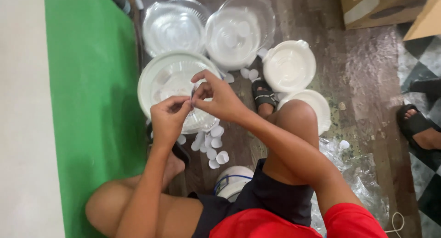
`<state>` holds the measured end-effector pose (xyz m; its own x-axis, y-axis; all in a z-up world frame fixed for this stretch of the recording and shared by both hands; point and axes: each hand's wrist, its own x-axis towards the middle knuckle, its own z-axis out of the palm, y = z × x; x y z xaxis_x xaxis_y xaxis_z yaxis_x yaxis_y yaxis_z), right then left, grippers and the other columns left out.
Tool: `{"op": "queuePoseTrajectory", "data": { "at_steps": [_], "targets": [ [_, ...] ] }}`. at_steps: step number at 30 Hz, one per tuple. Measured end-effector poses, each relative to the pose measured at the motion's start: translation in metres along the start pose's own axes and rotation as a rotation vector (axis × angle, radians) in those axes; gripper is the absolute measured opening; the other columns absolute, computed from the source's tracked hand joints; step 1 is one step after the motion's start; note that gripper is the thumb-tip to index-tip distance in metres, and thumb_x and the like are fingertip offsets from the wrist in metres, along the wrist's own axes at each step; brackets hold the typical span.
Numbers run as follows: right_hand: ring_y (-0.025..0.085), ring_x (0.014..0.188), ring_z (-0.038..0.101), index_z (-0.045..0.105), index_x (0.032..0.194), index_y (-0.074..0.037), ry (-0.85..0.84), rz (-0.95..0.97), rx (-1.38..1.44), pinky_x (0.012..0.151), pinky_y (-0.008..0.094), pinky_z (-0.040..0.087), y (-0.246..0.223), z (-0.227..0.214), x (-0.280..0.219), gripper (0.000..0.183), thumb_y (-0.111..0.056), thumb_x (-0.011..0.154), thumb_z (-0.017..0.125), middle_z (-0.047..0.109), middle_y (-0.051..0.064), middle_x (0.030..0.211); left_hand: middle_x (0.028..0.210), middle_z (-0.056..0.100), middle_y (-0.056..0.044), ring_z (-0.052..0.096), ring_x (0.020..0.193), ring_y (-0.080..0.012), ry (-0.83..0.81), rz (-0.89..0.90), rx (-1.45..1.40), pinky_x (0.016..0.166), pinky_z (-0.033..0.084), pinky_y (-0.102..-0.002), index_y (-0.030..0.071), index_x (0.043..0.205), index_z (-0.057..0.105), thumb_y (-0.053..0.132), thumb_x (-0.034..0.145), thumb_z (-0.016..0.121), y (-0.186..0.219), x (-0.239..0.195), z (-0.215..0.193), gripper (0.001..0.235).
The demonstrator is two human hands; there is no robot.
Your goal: The person sits on the floor and assembles clear plastic plates by attaching small white circular pieces to the rim. They pick up the pieces, press them onto the plate edges, and stack the finished plates. The person also handles a sticker and places it on a plate.
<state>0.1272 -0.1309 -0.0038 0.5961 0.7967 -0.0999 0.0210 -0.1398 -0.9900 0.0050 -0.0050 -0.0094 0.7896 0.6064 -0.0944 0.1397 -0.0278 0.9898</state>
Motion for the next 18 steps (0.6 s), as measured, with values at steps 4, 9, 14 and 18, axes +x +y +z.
{"op": "queuePoseTrajectory", "data": {
  "at_steps": [4,9,14,18],
  "targets": [
    [0.017,0.075,0.072,0.055,0.127,-0.012,-0.033,0.041,-0.040,0.080,0.035,0.061,-0.012,0.009,-0.004,0.049,-0.002,0.083,0.074,0.073,0.005,0.082,0.078,0.076,-0.013,0.072,0.074,-0.0118,0.010,-0.031,-0.062,0.070,0.061,-0.029,0.002,0.097,0.080,0.001,0.088,0.074,-0.003,-0.010,-0.008,0.010],
    [0.020,0.074,0.072,0.055,0.127,-0.008,-0.055,0.041,-0.057,0.078,0.038,0.061,-0.011,0.022,0.000,0.051,0.001,0.080,0.072,0.072,0.008,0.081,0.078,0.075,-0.014,0.070,0.073,-0.0125,0.036,-0.040,-0.074,0.070,0.061,-0.029,0.000,0.097,0.079,-0.001,0.087,0.074,-0.010,-0.016,-0.019,0.011],
    [0.022,0.076,0.070,0.054,0.129,-0.006,-0.058,0.010,0.010,0.083,0.041,0.060,-0.017,0.025,0.006,0.053,0.004,0.079,0.071,0.071,0.010,0.082,0.080,0.076,-0.013,0.070,0.076,-0.0127,0.055,0.029,-0.053,0.067,0.059,-0.028,0.001,0.096,0.080,0.000,0.087,0.075,-0.002,-0.011,-0.026,0.010],
    [0.022,0.076,0.071,0.053,0.129,-0.006,-0.061,0.000,0.048,0.085,0.042,0.060,-0.021,0.026,0.008,0.054,0.005,0.079,0.069,0.071,0.010,0.082,0.082,0.076,-0.011,0.070,0.078,-0.0130,0.066,0.058,-0.039,0.066,0.058,-0.027,0.002,0.097,0.079,0.000,0.088,0.075,0.000,-0.009,-0.028,0.010]
  ]
}}
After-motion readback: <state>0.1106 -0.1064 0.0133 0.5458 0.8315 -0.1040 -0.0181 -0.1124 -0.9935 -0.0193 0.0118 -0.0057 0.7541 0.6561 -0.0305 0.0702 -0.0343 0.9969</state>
